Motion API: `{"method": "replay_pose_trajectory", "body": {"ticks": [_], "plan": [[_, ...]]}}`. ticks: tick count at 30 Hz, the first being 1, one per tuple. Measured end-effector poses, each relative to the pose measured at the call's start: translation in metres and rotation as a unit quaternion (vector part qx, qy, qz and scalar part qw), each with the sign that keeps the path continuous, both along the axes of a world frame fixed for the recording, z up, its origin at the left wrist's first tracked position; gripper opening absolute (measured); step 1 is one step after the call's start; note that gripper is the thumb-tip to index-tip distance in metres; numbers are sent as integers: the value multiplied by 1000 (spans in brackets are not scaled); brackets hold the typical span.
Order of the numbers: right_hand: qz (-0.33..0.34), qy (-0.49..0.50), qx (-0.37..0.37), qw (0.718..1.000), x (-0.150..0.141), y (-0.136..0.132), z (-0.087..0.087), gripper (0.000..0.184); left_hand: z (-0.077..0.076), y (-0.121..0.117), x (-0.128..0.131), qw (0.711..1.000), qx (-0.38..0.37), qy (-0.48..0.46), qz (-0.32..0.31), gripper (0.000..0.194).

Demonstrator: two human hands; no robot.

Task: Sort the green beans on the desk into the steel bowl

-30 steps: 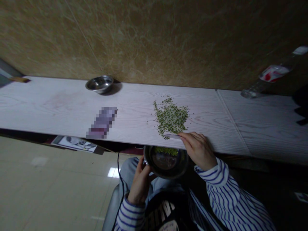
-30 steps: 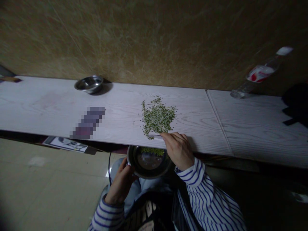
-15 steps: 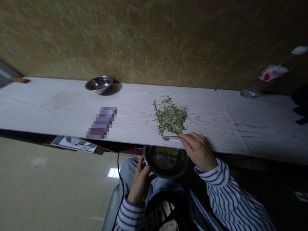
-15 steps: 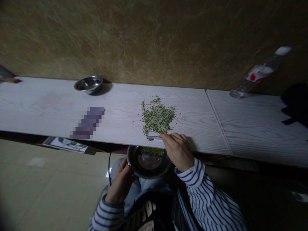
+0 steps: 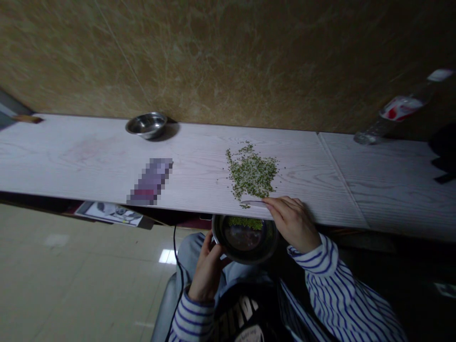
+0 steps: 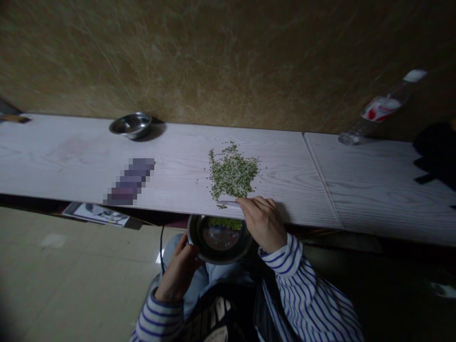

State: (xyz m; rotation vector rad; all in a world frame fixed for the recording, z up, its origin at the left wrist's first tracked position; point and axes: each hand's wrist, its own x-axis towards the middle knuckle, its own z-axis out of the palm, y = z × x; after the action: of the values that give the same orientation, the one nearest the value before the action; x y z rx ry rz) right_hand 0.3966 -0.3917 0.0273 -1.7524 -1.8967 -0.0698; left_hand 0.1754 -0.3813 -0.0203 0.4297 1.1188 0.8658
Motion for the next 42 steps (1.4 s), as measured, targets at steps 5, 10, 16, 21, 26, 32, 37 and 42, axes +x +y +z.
{"method": "replay_pose_trajectory", "body": {"ticks": [5, 10, 16, 21, 26, 32, 37, 42], "plan": [[9, -6, -10, 1000, -2, 0, -1, 21, -1, 0, -1, 1000, -4, 1, 1, 53], [3, -7, -9, 1000, -5, 1, -1, 21, 1, -1, -2, 1000, -5, 2, 3, 51], [12, -6, -1, 1000, -9, 1, -2, 19, 3, -1, -3, 1000, 0, 2, -8, 55], [18, 1, 4, 1000, -11, -1, -2, 18, 0, -1, -5, 1000, 3, -6, -24, 57], [22, 8, 1, 1000, -15, -5, 0, 17, -1, 0, -4, 1000, 1, -14, -24, 58], [32, 19, 3, 999, -18, -12, 3, 17, -3, 0, -3, 1000, 2, -8, -19, 59], [-4, 21, 28, 999, -14, -11, 0, 18, -3, 0, -3, 1000, -1, -15, -14, 56], [-20, 21, 30, 999, -16, -5, -5, 18, -5, 0, -6, 1000, -8, -14, -8, 55]]}}
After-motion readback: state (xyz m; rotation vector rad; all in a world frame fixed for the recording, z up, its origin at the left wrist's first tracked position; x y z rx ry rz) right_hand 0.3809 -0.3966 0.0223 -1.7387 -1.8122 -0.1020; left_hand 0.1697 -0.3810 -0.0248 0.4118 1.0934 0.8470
